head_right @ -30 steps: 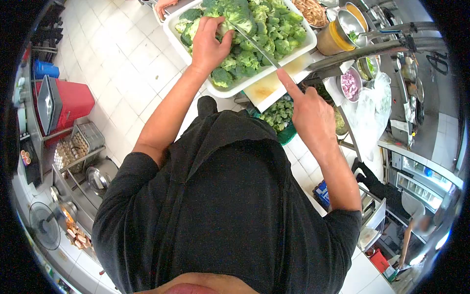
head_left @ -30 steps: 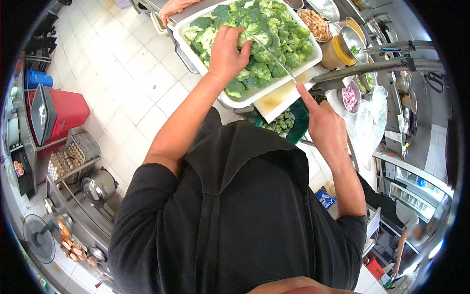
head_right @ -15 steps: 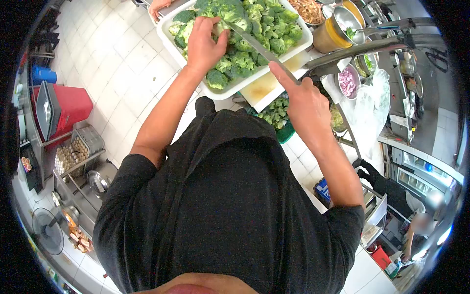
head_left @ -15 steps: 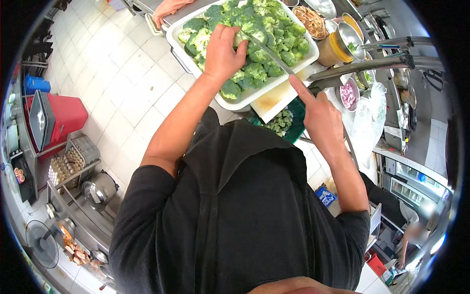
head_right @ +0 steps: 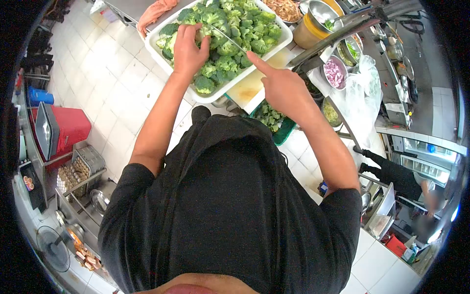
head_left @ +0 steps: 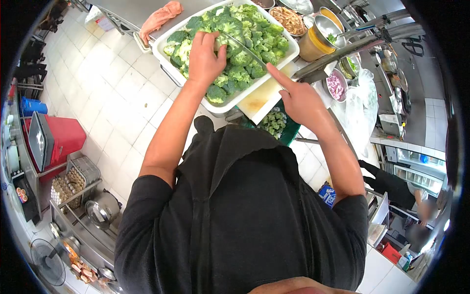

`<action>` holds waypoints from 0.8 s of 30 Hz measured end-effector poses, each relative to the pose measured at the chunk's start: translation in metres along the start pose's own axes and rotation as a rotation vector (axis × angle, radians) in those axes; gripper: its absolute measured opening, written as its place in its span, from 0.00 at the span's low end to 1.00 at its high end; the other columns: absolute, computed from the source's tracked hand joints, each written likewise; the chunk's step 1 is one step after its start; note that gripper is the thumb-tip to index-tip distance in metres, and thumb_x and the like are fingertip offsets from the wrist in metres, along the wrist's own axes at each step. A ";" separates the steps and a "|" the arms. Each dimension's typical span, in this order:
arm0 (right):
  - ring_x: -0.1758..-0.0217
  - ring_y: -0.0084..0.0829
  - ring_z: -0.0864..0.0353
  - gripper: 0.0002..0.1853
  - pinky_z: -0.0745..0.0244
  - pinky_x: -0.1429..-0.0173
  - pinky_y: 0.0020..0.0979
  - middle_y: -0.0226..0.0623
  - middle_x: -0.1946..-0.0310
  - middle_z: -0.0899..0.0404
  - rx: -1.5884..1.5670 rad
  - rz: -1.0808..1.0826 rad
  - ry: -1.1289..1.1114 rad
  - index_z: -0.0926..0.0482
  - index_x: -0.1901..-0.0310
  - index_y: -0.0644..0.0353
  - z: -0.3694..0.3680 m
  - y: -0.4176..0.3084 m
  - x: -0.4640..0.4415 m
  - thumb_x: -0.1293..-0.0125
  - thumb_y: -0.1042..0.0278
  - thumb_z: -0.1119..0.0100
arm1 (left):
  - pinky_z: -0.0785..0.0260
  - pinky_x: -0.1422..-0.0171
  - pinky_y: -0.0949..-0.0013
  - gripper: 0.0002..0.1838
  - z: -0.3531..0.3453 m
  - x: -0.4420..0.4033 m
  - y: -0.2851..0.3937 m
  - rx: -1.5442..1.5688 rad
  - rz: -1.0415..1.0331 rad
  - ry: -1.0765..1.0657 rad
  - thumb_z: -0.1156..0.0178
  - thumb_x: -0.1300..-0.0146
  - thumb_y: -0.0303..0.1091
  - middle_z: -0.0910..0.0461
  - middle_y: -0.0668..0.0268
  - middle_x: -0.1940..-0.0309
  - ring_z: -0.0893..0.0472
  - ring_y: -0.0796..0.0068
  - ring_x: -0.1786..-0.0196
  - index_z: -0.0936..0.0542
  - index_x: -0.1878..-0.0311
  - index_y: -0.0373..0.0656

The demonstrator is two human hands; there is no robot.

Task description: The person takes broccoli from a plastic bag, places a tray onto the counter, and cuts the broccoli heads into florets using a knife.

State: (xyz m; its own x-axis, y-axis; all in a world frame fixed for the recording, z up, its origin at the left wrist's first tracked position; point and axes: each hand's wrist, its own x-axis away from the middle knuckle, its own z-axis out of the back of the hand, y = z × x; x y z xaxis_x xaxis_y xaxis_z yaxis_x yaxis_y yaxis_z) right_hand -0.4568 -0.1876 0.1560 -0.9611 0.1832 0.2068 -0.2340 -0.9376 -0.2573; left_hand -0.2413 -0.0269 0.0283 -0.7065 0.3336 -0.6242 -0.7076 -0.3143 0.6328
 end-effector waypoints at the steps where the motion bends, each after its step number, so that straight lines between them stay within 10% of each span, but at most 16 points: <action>1: 0.70 0.44 0.18 0.39 0.21 0.60 0.46 0.47 0.70 0.20 -0.140 -0.002 -0.003 0.39 0.17 0.29 -0.001 0.005 0.004 0.26 0.76 0.48 | 0.24 0.47 0.53 0.20 0.002 -0.001 0.000 0.008 -0.022 0.007 0.29 0.41 0.28 0.23 0.51 0.53 0.20 0.47 0.52 0.20 0.45 0.39; 7: 0.69 0.21 0.27 0.38 0.21 0.59 0.32 0.31 0.70 0.22 -0.728 -0.277 -0.032 0.38 0.17 0.32 0.013 0.008 0.029 0.25 0.73 0.44 | 0.22 0.52 0.59 0.19 0.020 -0.014 -0.004 -0.014 -0.084 -0.024 0.30 0.38 0.27 0.21 0.57 0.54 0.18 0.58 0.58 0.18 0.43 0.40; 12: 0.77 0.16 0.33 0.37 0.29 0.73 0.25 0.26 0.74 0.27 -0.857 -0.329 -0.014 0.38 0.17 0.32 0.000 0.031 0.038 0.23 0.73 0.45 | 0.22 0.52 0.55 0.21 0.039 -0.024 0.005 0.007 -0.035 -0.119 0.30 0.39 0.28 0.21 0.54 0.53 0.18 0.52 0.57 0.17 0.42 0.42; 17: 0.77 0.15 0.33 0.37 0.30 0.74 0.23 0.24 0.74 0.27 -0.937 -0.393 0.008 0.40 0.16 0.34 -0.016 0.051 0.045 0.23 0.74 0.46 | 0.25 0.61 0.66 0.18 0.051 -0.029 -0.012 0.028 0.059 -0.073 0.28 0.39 0.27 0.21 0.62 0.61 0.21 0.69 0.66 0.14 0.45 0.42; 24: 0.68 0.20 0.26 0.39 0.25 0.58 0.27 0.30 0.67 0.21 -0.959 -0.336 0.070 0.38 0.17 0.41 -0.037 0.030 0.061 0.27 0.78 0.44 | 0.23 0.57 0.67 0.15 0.047 -0.029 -0.062 0.173 0.357 0.062 0.26 0.39 0.32 0.19 0.63 0.61 0.20 0.73 0.65 0.11 0.50 0.40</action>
State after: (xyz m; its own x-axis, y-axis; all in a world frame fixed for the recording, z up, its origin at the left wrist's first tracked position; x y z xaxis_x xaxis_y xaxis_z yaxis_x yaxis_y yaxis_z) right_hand -0.5282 -0.1936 0.1262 -0.8235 0.4390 0.3594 -0.4824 -0.2082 -0.8508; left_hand -0.1765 0.0250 0.0285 -0.9109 0.1742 -0.3741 -0.4080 -0.2448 0.8796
